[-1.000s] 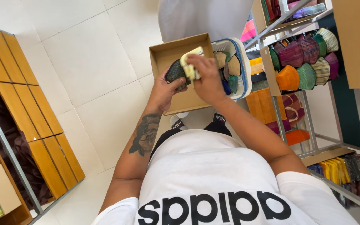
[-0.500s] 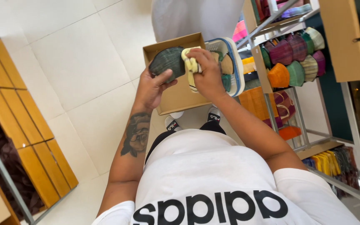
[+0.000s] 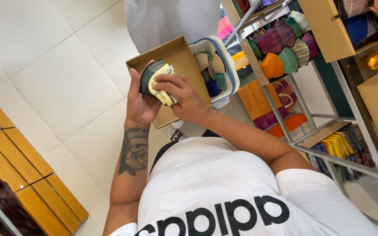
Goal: Cleaning and neatly arranging small woven bags from a basket into a cardboard box.
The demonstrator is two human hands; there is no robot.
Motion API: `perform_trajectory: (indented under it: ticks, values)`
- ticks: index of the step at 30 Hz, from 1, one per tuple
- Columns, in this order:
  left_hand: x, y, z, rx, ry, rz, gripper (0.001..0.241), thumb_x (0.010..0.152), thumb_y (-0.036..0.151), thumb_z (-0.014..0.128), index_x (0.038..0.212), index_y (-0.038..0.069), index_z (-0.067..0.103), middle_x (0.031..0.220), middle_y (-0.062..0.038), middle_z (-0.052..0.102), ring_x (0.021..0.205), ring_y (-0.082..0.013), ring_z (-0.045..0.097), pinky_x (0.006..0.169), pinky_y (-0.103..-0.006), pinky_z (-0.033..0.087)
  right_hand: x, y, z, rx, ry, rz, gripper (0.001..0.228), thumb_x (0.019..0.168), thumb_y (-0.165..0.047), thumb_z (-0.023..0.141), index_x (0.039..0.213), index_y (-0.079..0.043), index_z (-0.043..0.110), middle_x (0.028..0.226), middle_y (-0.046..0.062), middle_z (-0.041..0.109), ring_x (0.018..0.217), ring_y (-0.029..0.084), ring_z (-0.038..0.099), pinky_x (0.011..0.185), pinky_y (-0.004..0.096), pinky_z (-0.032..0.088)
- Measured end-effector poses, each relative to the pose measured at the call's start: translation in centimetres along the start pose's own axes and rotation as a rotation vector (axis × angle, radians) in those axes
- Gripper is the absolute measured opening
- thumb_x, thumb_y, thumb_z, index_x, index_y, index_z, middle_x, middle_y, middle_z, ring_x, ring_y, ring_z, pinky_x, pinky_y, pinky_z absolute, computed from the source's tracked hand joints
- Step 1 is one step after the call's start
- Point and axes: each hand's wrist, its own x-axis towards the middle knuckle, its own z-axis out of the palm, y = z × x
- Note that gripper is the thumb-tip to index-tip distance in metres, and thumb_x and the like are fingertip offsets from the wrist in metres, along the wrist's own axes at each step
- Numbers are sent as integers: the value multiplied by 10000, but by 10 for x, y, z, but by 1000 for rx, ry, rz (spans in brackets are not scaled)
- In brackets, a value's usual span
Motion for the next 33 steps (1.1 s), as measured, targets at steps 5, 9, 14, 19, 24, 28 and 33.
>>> perform_trajectory:
  ticks: [5,9,14,19,24,28,33]
  values:
    - [2,-10,-13,91,-20,24,579,987,408,620,1496,158,504,1233,-155,705,1029,-265,750,874,-478,669,8,26,-5,-40,37,5,643,711,155,663,1233,-218,711,1302,-1,651,1144,273,617,1037,381,453]
    - [-1,-15,-9,93,-13,39,491,999,322,641,1446,134,563,1172,-176,734,999,-285,761,869,-485,659,15,33,-9,40,73,112,625,763,141,584,1255,-231,687,1289,18,655,1163,309,615,1032,387,458]
    - [2,-12,-19,67,53,65,507,997,332,640,1460,144,555,1177,-198,733,964,-304,768,830,-485,670,2,4,9,-88,-16,-21,676,683,155,658,1252,-209,684,1341,10,637,1169,277,608,1052,384,437]
    - [4,-14,-26,85,78,74,503,996,342,643,1457,163,555,1160,-205,736,956,-312,770,810,-496,673,8,21,9,-85,-44,-100,682,670,171,671,1252,-184,674,1354,18,635,1210,265,611,1051,381,412]
    - [-2,-17,-12,108,104,61,442,979,287,679,1393,143,621,1129,-181,751,963,-295,769,829,-467,666,12,30,-2,-49,34,48,564,759,112,637,1228,-196,691,1279,14,647,1129,302,628,989,365,443]
    - [2,-14,-14,139,92,80,469,981,302,673,1418,151,599,1120,-168,753,942,-270,771,800,-422,676,4,10,4,-94,1,-3,600,727,124,659,1230,-202,693,1300,0,640,1138,270,626,1008,365,431]
    - [3,-17,-20,105,125,70,465,974,292,689,1405,137,610,1109,-180,751,920,-291,771,799,-474,674,-2,20,4,-90,-32,-14,674,685,168,655,1240,-211,698,1332,16,621,1178,306,611,1041,382,444]
